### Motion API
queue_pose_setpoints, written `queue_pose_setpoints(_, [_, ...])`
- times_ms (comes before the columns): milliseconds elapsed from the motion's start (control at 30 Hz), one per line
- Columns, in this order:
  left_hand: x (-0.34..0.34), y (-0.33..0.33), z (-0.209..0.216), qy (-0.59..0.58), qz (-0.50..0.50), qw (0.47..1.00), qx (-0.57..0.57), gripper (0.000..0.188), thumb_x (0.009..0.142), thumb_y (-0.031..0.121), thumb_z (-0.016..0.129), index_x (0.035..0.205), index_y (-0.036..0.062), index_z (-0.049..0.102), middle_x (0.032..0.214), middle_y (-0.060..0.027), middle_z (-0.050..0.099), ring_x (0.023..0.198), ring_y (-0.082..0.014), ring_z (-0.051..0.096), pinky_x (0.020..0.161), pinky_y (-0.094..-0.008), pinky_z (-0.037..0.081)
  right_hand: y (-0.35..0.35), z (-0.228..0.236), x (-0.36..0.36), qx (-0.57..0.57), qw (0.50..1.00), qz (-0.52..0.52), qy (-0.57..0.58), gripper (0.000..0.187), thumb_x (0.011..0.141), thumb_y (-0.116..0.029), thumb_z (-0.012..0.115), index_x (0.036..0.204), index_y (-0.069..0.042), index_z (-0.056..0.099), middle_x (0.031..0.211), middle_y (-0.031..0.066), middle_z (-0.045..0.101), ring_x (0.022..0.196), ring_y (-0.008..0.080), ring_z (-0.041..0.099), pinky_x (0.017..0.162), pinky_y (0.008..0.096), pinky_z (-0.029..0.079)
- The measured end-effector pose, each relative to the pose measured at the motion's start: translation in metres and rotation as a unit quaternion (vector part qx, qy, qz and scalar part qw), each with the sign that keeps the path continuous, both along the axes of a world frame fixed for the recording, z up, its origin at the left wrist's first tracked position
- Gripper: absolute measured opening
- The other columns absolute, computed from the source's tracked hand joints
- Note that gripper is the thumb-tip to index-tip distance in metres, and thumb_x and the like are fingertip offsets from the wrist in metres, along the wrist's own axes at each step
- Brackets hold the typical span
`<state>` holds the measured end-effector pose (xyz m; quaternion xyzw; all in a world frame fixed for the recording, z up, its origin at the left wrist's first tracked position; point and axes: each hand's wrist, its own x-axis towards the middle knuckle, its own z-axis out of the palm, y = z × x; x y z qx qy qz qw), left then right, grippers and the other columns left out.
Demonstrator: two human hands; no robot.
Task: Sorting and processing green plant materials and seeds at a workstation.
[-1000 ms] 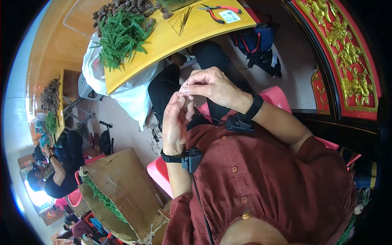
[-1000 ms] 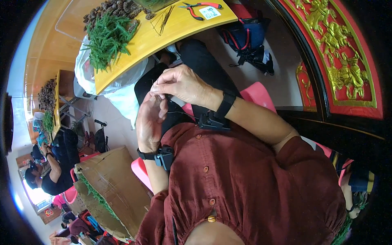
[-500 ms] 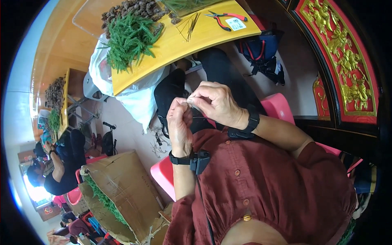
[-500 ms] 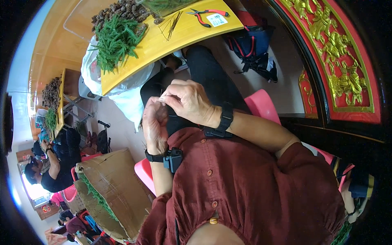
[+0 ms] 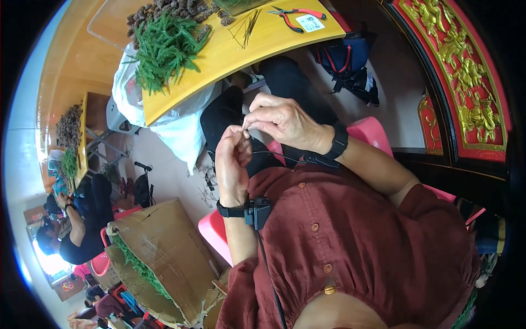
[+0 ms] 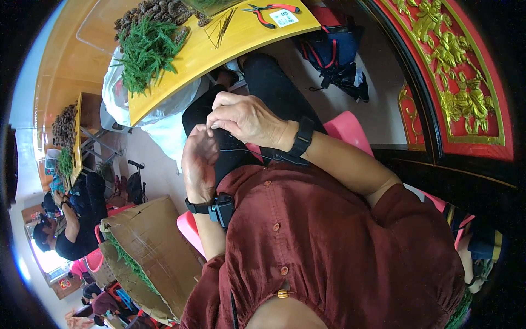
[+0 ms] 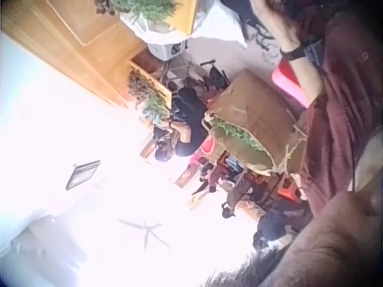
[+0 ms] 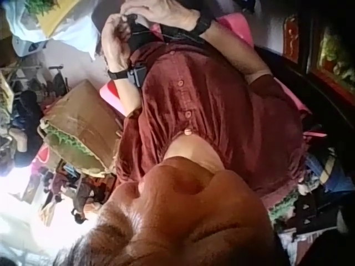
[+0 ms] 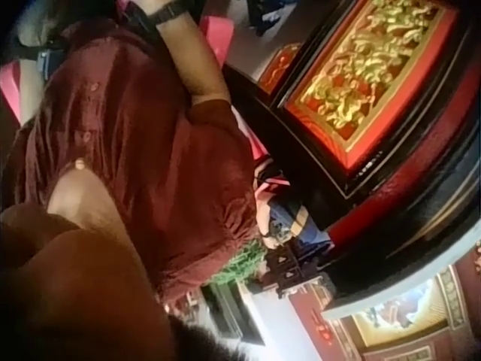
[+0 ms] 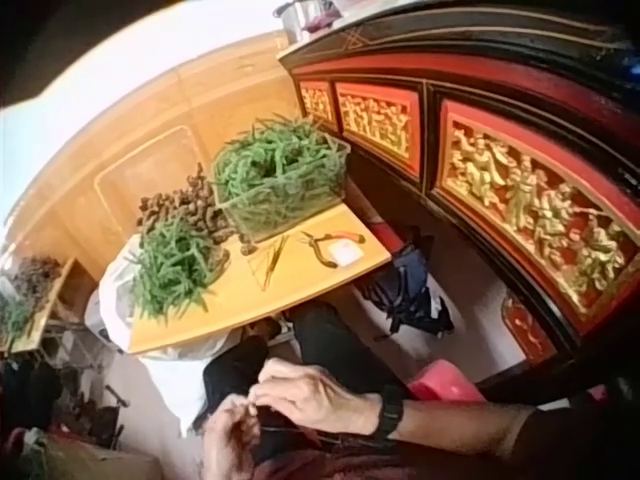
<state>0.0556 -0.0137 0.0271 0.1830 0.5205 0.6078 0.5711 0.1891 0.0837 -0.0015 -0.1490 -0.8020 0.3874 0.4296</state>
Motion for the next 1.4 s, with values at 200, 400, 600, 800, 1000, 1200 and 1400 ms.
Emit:
queue_pose_setpoints(200, [-0.007,-0.003,-0.001,0.024,-0.030,0.999,-0.013,0.016,0.089,0.023,0.050,0.089,0.0078,0.055,0.062,0.0084,0.035,0.053,-0.0044,0.029,0.050,-0.0207,0.022,-0.001,-0.001,-0.003,0.042,0.999,-0.016,-0.014,0.009,0.081,0.000,0.063,0.090,-0.002,0.063,0.088,0.0100,0.057,0.077,0.0250,0.062,0.068,0.0324,0.050])
queue_pose_setpoints(400, [-0.006,-0.004,-0.001,0.070,-0.036,0.997,-0.016,0.015,0.088,0.018,0.047,0.086,0.0062,0.055,0.064,0.0067,0.034,0.054,-0.0029,0.026,0.048,-0.0191,0.019,-0.002,-0.007,-0.003,0.022,1.000,-0.002,0.010,0.007,0.082,0.000,0.062,0.089,-0.002,0.062,0.091,0.0106,0.060,0.082,0.0262,0.064,0.071,0.0325,0.052])
queue_pose_setpoints(600, [-0.003,-0.003,-0.002,0.049,-0.042,0.998,-0.017,0.014,0.090,0.018,0.047,0.086,0.0066,0.054,0.065,0.0061,0.036,0.055,-0.0027,0.028,0.049,-0.0186,0.021,-0.002,-0.009,-0.001,-0.011,1.000,0.009,0.003,0.010,0.081,0.001,0.062,0.091,-0.002,0.063,0.095,0.0111,0.062,0.084,0.0269,0.064,0.071,0.0320,0.052])
queue_pose_setpoints(800, [-0.001,-0.003,-0.004,0.066,-0.029,0.997,-0.003,0.011,0.090,0.017,0.048,0.087,0.0070,0.053,0.066,0.0058,0.038,0.055,-0.0025,0.029,0.049,-0.0183,0.023,-0.003,-0.010,-0.003,0.001,0.999,0.015,0.047,0.017,0.078,0.005,0.062,0.093,-0.001,0.064,0.097,0.0118,0.062,0.084,0.0270,0.065,0.069,0.0315,0.053])
queue_pose_setpoints(1000, [-0.003,-0.003,-0.004,0.087,-0.041,0.995,0.007,0.008,0.090,0.013,0.048,0.087,0.0074,0.052,0.066,0.0057,0.038,0.054,-0.0023,0.029,0.048,-0.0176,0.022,-0.004,-0.013,-0.004,0.005,0.999,0.010,0.040,0.017,0.078,0.005,0.063,0.094,-0.002,0.064,0.095,0.0118,0.063,0.083,0.0272,0.065,0.069,0.0314,0.053])
queue_pose_setpoints(1200, [-0.002,-0.001,-0.005,0.042,-0.015,0.999,0.008,0.008,0.091,0.011,0.047,0.097,0.0074,0.051,0.066,0.0052,0.039,0.054,-0.0023,0.029,0.047,-0.0173,0.022,-0.007,-0.015,-0.005,0.008,0.999,-0.020,0.041,0.013,0.079,0.003,0.064,0.092,-0.001,0.063,0.089,0.0117,0.062,0.080,0.0275,0.064,0.067,0.0324,0.052])
queue_pose_setpoints(1400, [0.002,-0.002,-0.009,0.031,0.032,0.998,0.034,0.020,0.090,0.008,0.046,0.110,0.0095,0.046,0.069,0.0039,0.040,0.055,-0.0031,0.031,0.047,-0.0170,0.023,-0.008,-0.018,-0.004,0.006,0.999,-0.027,0.030,0.011,0.080,0.002,0.064,0.091,0.000,0.063,0.086,0.0115,0.062,0.077,0.0270,0.064,0.065,0.0324,0.052])
